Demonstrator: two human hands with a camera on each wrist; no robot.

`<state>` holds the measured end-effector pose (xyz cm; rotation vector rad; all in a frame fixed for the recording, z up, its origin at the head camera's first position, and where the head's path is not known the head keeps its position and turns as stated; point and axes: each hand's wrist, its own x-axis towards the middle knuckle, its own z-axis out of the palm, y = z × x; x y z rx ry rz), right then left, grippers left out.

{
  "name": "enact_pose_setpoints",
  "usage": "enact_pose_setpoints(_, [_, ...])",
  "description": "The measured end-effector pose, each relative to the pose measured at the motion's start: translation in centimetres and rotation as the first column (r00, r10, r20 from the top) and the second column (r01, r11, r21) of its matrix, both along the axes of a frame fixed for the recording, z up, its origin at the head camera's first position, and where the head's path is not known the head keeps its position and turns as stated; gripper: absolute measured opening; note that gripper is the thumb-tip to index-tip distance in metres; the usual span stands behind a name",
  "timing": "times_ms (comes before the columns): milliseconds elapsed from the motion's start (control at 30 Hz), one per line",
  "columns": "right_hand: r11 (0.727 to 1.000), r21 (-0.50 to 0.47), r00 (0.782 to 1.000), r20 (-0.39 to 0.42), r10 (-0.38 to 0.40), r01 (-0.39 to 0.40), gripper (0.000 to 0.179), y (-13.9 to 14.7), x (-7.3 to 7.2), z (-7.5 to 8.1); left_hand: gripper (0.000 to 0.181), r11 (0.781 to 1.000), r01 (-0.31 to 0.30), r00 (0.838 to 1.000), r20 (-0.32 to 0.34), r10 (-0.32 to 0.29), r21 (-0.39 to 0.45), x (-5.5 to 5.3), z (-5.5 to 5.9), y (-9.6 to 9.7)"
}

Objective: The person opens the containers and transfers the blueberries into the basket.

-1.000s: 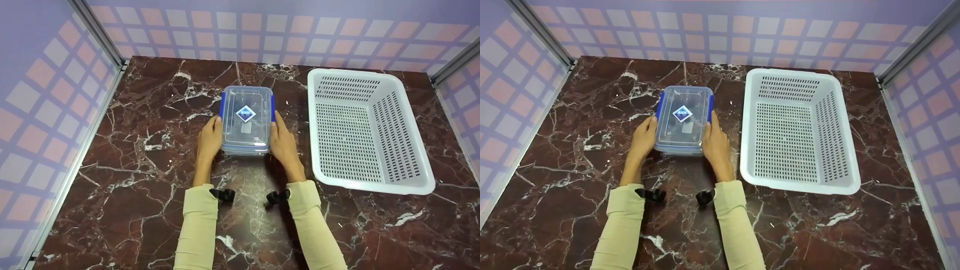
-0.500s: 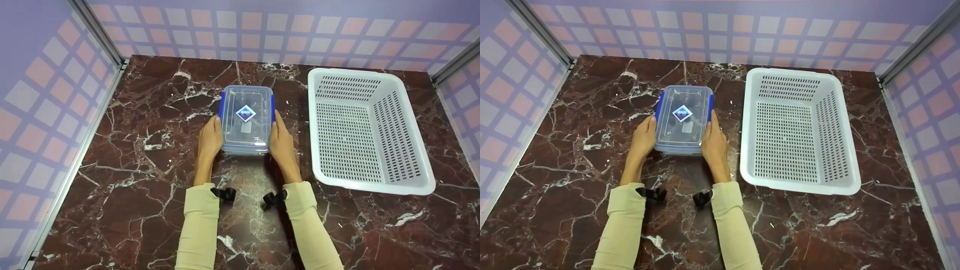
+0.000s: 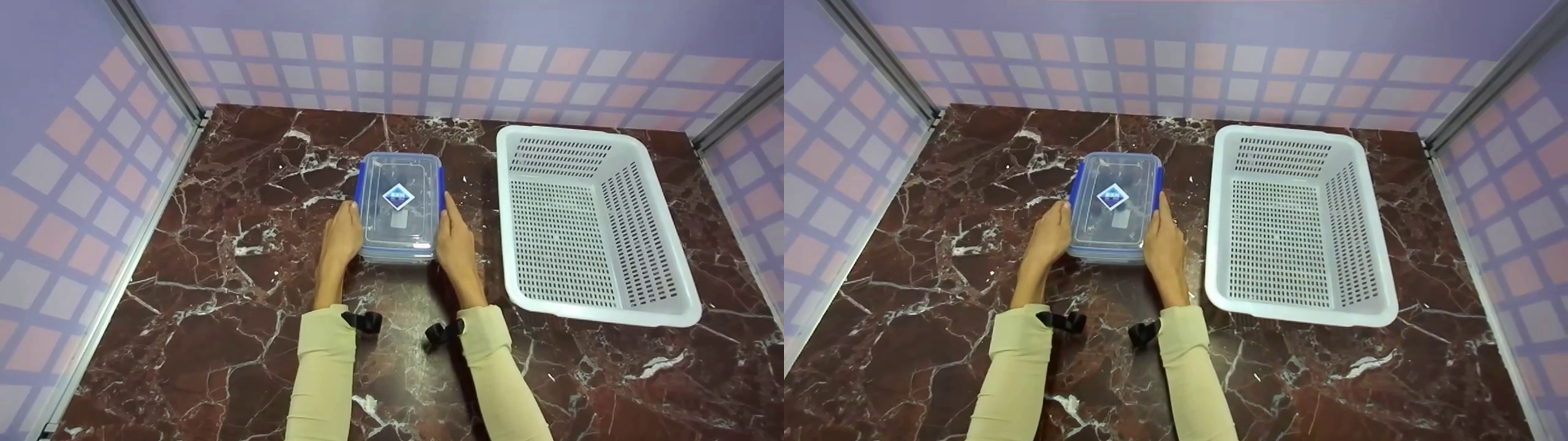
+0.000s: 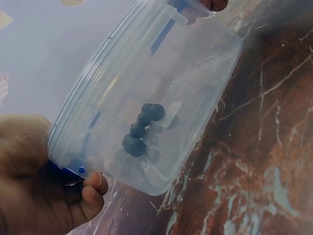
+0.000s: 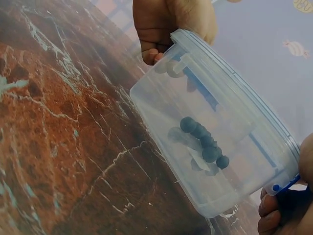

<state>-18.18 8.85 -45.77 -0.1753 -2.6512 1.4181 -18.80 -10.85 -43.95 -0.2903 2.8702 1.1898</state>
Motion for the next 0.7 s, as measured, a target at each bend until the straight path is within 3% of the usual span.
enact_pose_setpoints(433, [1.000, 0.021, 1.000, -0.017, 0.000, 0.001, 0.046, -0.08, -0.11, -0.17, 0.046, 0.999, 0.018, 0.999, 0.044, -0.016, -0.042, -0.18, 0.51, -0.04])
enact_pose_setpoints(700, [1.000, 0.009, 1.000, -0.011, -0.015, 0.015, 0.045, -0.13, 0.05, -0.10, 0.043, 1.000, -0.024, 1.000, 0.004, 0.024, -0.016, -0.34, -0.22, -0.21])
